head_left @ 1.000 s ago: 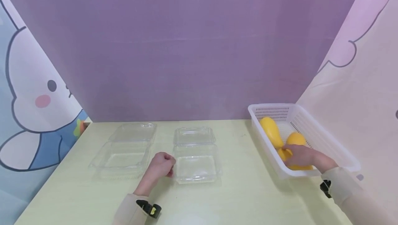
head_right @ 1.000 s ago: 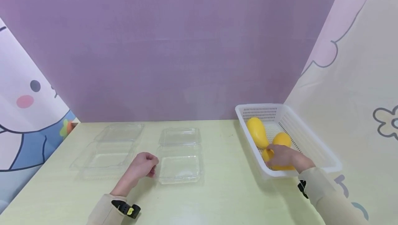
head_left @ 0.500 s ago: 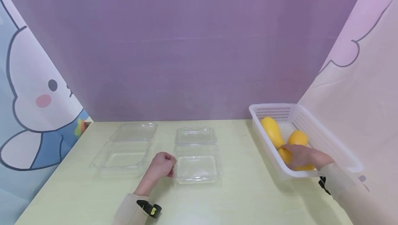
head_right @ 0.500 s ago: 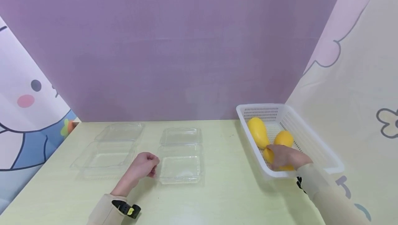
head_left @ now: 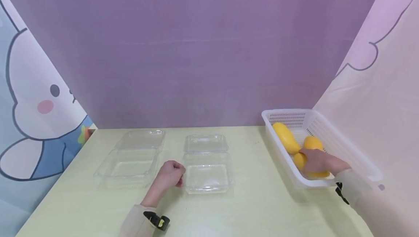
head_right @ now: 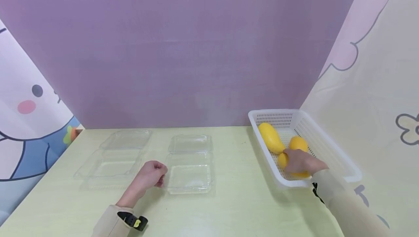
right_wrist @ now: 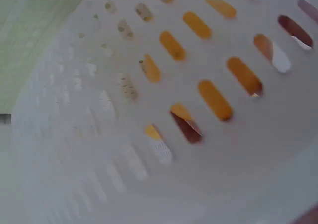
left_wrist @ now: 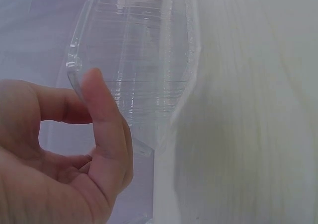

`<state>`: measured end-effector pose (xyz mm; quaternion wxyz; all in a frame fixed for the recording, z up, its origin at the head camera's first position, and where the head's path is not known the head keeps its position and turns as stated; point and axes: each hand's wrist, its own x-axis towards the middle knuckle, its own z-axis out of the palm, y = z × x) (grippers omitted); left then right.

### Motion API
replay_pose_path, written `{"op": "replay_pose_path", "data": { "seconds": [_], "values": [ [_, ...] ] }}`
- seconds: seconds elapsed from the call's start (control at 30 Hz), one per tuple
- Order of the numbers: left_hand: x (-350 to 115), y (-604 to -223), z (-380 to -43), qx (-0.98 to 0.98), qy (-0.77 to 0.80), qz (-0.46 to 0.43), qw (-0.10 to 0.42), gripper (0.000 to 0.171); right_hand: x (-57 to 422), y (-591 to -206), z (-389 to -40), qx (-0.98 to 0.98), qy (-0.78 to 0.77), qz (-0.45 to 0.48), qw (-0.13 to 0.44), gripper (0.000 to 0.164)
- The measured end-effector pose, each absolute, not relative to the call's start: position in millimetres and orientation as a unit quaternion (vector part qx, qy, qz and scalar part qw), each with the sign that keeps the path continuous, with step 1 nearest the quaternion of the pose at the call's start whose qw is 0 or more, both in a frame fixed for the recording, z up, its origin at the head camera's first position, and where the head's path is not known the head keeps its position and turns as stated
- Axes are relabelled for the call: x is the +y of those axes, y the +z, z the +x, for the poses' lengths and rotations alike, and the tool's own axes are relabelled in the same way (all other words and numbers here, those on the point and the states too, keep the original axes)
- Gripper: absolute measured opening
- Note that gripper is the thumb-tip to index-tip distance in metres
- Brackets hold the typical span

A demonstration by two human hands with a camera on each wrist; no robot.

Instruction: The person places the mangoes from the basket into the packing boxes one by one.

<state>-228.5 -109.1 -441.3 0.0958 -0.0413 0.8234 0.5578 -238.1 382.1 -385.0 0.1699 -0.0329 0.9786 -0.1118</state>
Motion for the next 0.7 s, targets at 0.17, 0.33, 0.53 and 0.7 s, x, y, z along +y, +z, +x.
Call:
{"op": "replay_pose_path", "data": {
  "seconds": [0.17, 0.33, 0.53, 0.7],
  "values": [
    [-109, -441, -228, 0.823, 0.559, -0.04, 0.095, 0.017, 379, -377, -238, 0.979, -0.116, -0.035, 0.164, 0.074],
    [-109, -441, -228, 0.825, 0.555, -0.041, 0.096, 0.017, 377, -371, -236, 0.976, -0.14, -0.04, 0.16, 0.075],
    [-109, -440, -228, 0.825, 0.555, -0.042, 0.095, 0.017, 377, -365, -235, 0.973, -0.175, -0.048, 0.14, 0.071],
    [-109, -440, -229, 0.826, 0.555, -0.041, 0.096, 0.017, 374, -360, -233, 0.972, -0.198, -0.054, 0.117, 0.064]
  ]
}}
